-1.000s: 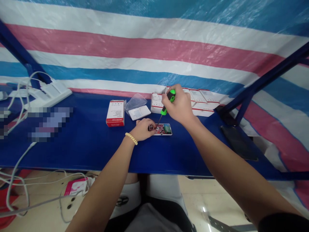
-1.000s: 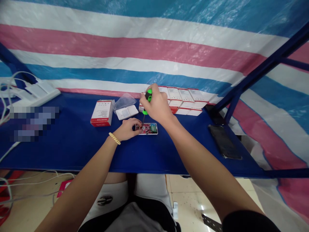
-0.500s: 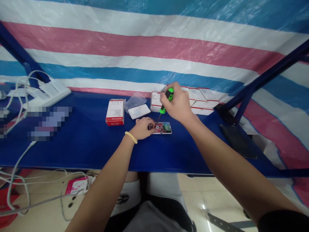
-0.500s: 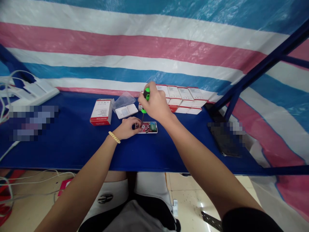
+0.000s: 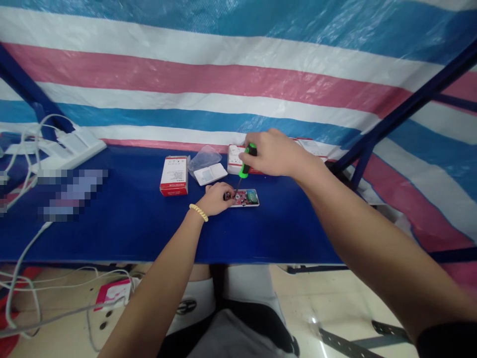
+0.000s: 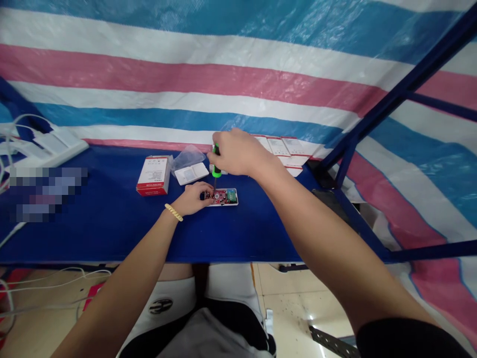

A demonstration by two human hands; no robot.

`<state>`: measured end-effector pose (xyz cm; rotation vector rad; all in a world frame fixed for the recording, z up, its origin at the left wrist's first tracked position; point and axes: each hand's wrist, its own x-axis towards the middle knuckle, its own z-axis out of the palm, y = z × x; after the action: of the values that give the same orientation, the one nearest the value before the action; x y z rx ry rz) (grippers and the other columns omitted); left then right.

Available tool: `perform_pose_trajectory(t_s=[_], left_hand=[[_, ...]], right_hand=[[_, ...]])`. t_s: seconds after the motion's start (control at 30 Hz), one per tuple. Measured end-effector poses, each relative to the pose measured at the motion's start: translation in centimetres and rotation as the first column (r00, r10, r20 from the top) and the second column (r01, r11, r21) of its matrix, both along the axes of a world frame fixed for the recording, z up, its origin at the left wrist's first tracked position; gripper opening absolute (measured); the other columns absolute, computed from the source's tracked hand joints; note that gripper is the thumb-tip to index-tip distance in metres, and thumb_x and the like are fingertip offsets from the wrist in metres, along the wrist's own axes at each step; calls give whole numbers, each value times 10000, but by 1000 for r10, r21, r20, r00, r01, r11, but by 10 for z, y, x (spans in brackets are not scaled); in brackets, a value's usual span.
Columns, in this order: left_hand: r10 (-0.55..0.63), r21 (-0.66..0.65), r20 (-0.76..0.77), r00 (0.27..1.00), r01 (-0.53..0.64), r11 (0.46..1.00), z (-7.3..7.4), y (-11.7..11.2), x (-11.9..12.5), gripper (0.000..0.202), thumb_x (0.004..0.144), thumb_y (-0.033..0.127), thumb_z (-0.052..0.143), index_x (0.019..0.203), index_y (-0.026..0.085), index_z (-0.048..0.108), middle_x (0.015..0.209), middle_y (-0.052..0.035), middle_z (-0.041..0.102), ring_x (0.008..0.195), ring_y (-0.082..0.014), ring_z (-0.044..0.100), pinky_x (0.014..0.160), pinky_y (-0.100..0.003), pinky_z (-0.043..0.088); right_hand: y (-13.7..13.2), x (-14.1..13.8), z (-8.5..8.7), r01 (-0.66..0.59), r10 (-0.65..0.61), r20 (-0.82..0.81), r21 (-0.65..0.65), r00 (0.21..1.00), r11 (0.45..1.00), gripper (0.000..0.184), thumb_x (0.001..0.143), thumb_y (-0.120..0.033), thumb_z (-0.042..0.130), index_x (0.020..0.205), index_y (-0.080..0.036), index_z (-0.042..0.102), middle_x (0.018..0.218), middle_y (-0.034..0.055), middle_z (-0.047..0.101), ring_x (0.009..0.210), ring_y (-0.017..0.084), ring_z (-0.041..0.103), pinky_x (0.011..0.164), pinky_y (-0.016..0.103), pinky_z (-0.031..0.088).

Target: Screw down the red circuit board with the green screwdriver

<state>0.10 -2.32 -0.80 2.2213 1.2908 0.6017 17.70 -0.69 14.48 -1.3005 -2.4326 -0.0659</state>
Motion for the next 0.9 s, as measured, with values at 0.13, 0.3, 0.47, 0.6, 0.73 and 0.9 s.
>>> perform_pose_trajectory(t_s=[0.13,0.3,0.47,0.6,0.73,0.9], left_hand=[[-1,15,0,1000,1,1000,-1,0,0,115,804,277,630,881,197,657,1135,-62,663,1134,-248,572,1023,-451,361],[1,10,6,1000,-1,1000,-3,1,0,101,806,272,636,866,193,655,1133,-55,661,1129,-235,575,1022,-417,378],[18,-14,31,999,-18,1000,-5,1,-1,170,793,250,650,954,195,659,1088,-45,662,1101,-231,586,985,-380,414],[51,-46,33,998,-49,998,-4,1,-2,263,784,288,666,1030,193,653,1080,-48,661,1052,-232,603,963,-385,425],[47,-27,3,999,-47,999,-1,-1,-2,296,794,300,644,1064,182,644,1101,-62,658,1070,-248,603,955,-398,423],[7,45,-106,994,-2,999,1,-4,-2,599,684,412,741,1209,173,578,1217,-107,620,1187,-340,536,995,-486,371]], right_hand=[[15,-6,4,7,-8,32,28,999,1000,408,748,-590,630,645,-196,616,582,88,555,714,260,568,687,397,426],[4,-11,29,155,-103,233,-219,967,963,438,845,-553,506,907,-159,688,753,126,660,783,278,620,704,382,435],[-16,-12,47,226,-78,421,-315,904,922,524,912,-476,381,1262,-135,571,1027,151,697,870,248,633,707,330,427],[-16,-16,44,240,-123,492,-182,862,954,630,911,-599,321,1154,-125,657,1065,184,682,984,308,619,764,371,436],[-16,-21,45,234,-124,452,-197,883,952,652,915,-609,279,1145,-137,667,1098,183,676,999,322,619,781,383,438],[-19,-21,51,214,-29,431,-389,902,896,508,888,-424,448,1308,-154,542,1044,139,697,814,252,645,687,336,426]])
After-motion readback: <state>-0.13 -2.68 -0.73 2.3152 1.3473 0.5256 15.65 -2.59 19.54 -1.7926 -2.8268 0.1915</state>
